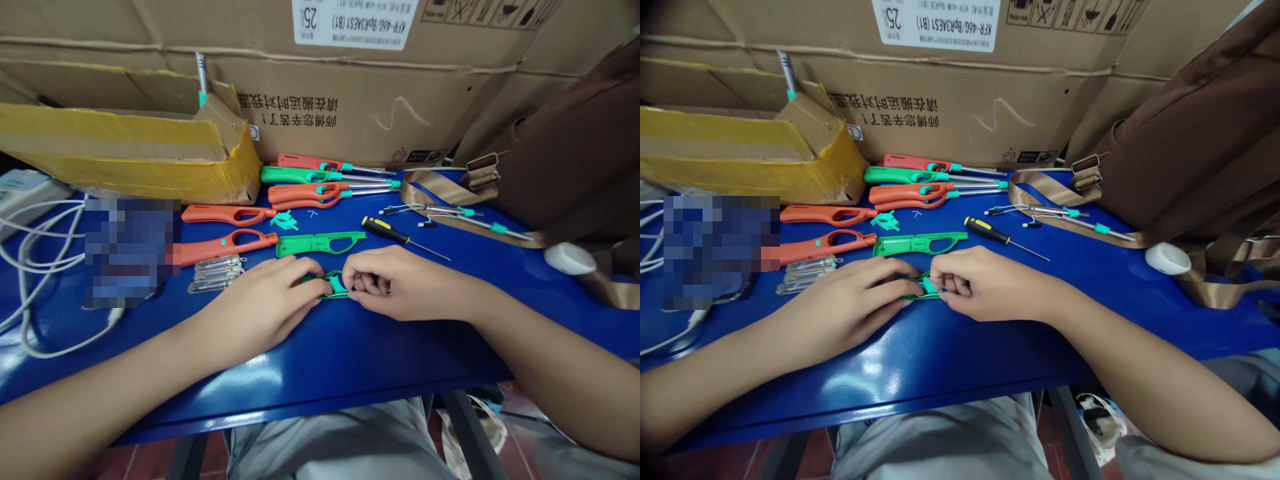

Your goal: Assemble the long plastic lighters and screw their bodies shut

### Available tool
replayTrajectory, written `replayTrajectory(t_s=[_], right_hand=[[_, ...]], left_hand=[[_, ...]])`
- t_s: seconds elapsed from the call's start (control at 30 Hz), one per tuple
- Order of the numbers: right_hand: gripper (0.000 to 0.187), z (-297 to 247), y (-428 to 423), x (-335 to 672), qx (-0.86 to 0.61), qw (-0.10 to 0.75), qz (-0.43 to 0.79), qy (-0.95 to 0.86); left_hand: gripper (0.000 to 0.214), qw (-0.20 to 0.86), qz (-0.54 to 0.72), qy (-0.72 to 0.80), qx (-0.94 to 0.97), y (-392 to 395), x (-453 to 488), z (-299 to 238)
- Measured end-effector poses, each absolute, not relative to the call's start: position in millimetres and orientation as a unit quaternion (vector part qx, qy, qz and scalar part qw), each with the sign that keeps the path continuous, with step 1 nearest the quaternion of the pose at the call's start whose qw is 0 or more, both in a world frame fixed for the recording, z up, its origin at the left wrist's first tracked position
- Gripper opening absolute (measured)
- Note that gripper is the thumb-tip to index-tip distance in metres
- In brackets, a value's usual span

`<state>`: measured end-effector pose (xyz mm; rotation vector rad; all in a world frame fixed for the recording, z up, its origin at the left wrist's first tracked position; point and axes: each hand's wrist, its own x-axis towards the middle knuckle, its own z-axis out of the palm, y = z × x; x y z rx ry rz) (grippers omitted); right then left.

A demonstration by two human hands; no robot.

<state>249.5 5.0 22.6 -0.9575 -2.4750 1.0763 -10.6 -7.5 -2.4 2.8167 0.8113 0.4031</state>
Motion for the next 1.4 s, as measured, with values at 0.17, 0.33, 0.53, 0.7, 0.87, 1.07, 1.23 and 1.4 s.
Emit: replayTrajectory(t_s=[0.17,0.33,0.53,0.7,0.87,1.07,1.23,1.4], right_hand=[[0.017,20.5,5.7,248.9,-0.328,0.143,0.359,-0.862],[0.017,20.3,6.3,248.4,-0.319,0.15,0.354,-0.866],[0.016,21.7,5.0,247.4,-0.34,0.147,0.371,-0.852],[0.015,20.5,5.5,248.3,-0.343,0.15,0.376,-0.848],[0.013,21.3,5.3,248.0,-0.341,0.145,0.376,-0.849],[0.011,21.1,5.7,249.3,-0.332,0.144,0.368,-0.857],[0.011,20.5,5.6,249.9,-0.326,0.145,0.355,-0.864],[0.013,20.3,6.3,248.6,-0.332,0.143,0.354,-0.862]], left_hand=[[0.024,0.091,0.132,0.273,0.949,-7.5,-11.0,-3.1],[0.027,0.079,0.127,0.268,0.952,-7.4,-10.3,-3.7],[0.031,0.063,0.124,0.263,0.955,-7.4,-11.8,-3.5],[0.032,0.054,0.124,0.255,0.957,-7.0,-11.5,-2.8],[0.033,0.049,0.119,0.253,0.959,-7.3,-11.3,-2.6],[0.035,0.041,0.113,0.252,0.96,-7.1,-11.0,-1.4],[0.038,0.036,0.101,0.25,0.962,-7.0,-11.1,-1.1],[0.04,0.04,0.097,0.252,0.962,-6.4,-11.4,-1.4]])
